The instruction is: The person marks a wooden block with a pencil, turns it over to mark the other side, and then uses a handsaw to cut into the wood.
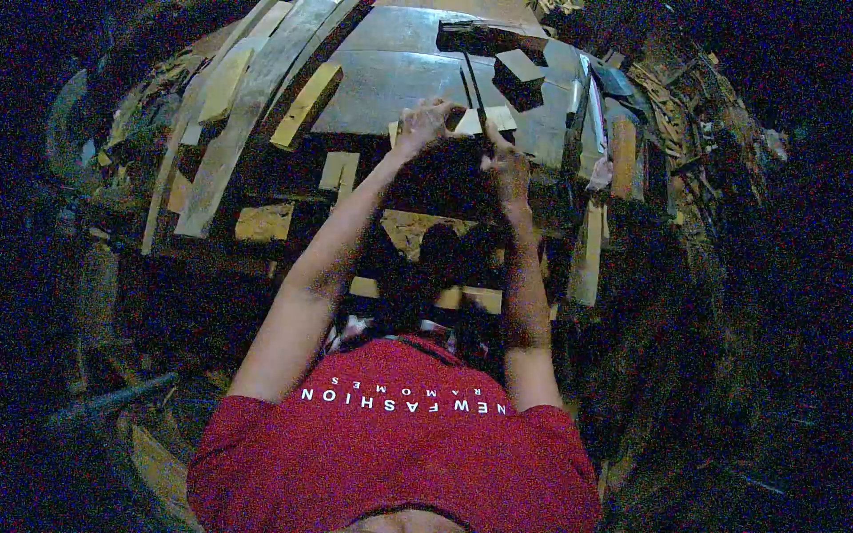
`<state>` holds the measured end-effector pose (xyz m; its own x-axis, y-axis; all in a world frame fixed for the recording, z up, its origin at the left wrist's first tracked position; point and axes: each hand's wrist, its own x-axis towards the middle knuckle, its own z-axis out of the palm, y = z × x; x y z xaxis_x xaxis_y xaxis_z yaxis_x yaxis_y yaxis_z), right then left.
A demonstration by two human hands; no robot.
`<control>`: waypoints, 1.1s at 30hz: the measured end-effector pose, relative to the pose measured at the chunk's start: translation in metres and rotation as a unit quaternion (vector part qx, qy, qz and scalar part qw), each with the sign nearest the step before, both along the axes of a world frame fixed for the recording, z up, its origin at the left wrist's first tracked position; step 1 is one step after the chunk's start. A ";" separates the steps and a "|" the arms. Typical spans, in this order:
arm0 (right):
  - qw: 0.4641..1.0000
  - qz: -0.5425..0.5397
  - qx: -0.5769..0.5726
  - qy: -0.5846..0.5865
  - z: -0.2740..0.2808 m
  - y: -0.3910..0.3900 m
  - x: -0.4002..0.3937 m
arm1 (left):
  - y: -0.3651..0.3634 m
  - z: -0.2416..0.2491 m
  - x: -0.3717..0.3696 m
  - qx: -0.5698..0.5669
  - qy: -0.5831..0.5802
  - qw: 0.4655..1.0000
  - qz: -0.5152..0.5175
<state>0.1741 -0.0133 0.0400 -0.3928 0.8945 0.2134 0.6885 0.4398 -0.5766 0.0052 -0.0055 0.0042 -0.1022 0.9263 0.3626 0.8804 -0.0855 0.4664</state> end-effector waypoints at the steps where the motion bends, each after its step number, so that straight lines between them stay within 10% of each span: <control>1: 0.999 0.009 0.020 0.039 0.002 -0.016 0.007 | -0.004 0.001 0.001 0.003 -0.007 1.000 0.000; 10: 0.999 0.007 -0.007 0.033 0.010 -0.040 0.023 | -0.001 -0.003 0.000 0.006 -0.012 1.000 -0.011; 15: 0.973 0.087 0.196 0.085 -0.042 0.029 0.007 | -0.010 0.001 0.007 0.056 0.076 0.994 0.053; 20: 0.999 -0.022 -0.040 0.017 0.015 -0.059 0.030 | -0.002 -0.005 -0.001 0.042 0.051 0.998 0.005; 33: 0.994 0.022 0.108 -0.018 -0.008 0.002 0.008 | -0.001 -0.004 -0.002 0.039 0.017 0.999 -0.009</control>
<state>0.1820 -0.0117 0.0321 -0.4420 0.8111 0.3830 0.6842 0.5810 -0.4409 0.0030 -0.0066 0.0000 -0.0727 0.8968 0.4364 0.8938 -0.1355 0.4275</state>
